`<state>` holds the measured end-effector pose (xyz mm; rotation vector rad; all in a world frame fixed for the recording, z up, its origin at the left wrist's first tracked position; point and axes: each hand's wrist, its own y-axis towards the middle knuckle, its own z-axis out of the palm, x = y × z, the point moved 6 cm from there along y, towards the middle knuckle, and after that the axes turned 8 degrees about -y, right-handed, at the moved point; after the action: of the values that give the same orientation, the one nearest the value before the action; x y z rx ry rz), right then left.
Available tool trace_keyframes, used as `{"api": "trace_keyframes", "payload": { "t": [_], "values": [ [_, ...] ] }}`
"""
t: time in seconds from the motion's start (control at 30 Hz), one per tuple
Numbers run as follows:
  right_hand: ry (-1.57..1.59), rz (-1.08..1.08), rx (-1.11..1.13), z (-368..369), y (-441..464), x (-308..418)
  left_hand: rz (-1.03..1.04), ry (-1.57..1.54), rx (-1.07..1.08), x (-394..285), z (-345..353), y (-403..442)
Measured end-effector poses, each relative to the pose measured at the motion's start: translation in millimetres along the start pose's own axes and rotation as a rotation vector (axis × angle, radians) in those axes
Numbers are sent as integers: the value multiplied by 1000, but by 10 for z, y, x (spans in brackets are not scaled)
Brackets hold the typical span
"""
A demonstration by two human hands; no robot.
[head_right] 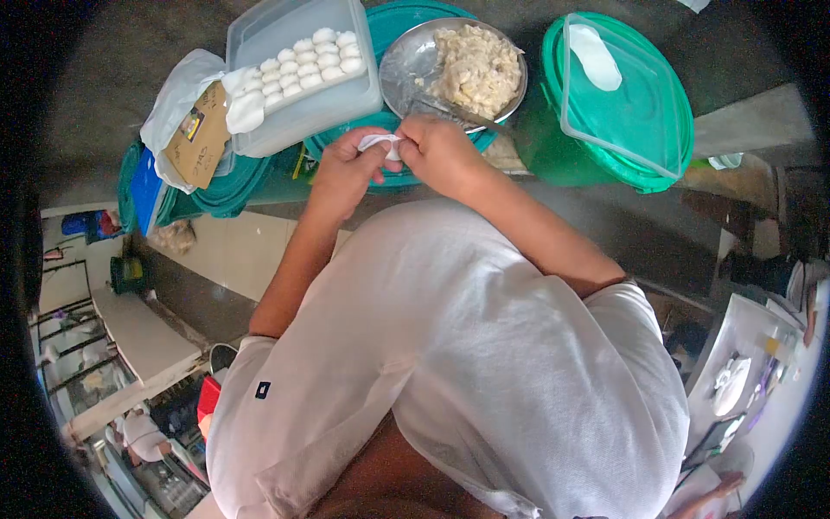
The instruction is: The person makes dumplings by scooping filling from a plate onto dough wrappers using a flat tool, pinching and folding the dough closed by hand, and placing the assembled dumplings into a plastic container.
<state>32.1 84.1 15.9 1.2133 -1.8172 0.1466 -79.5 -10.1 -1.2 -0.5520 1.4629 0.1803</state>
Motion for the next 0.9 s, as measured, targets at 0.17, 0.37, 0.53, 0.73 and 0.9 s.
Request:
{"api": "trace_keyframes", "payload": {
  "t": [0.17, 0.37, 0.53, 0.73, 0.9],
  "values": [
    [-47, -101, 25, -90, 11, -11, 94, -12, -83, 20, 44, 7],
    [-12, -39, 64, -179, -71, -52, -3, 69, -120, 7, 207, -110],
    [-4, -122, 87, -214, -124, -148, 11, 18, -206, 108, 329, -155],
    [-170, -179, 201, -239, -145, -162, 25, -5, -211, 130, 373, -150],
    [-67, -74, 11, -280, -113, -82, 28, 50, -129, 91, 328, -60]
  ]
}}
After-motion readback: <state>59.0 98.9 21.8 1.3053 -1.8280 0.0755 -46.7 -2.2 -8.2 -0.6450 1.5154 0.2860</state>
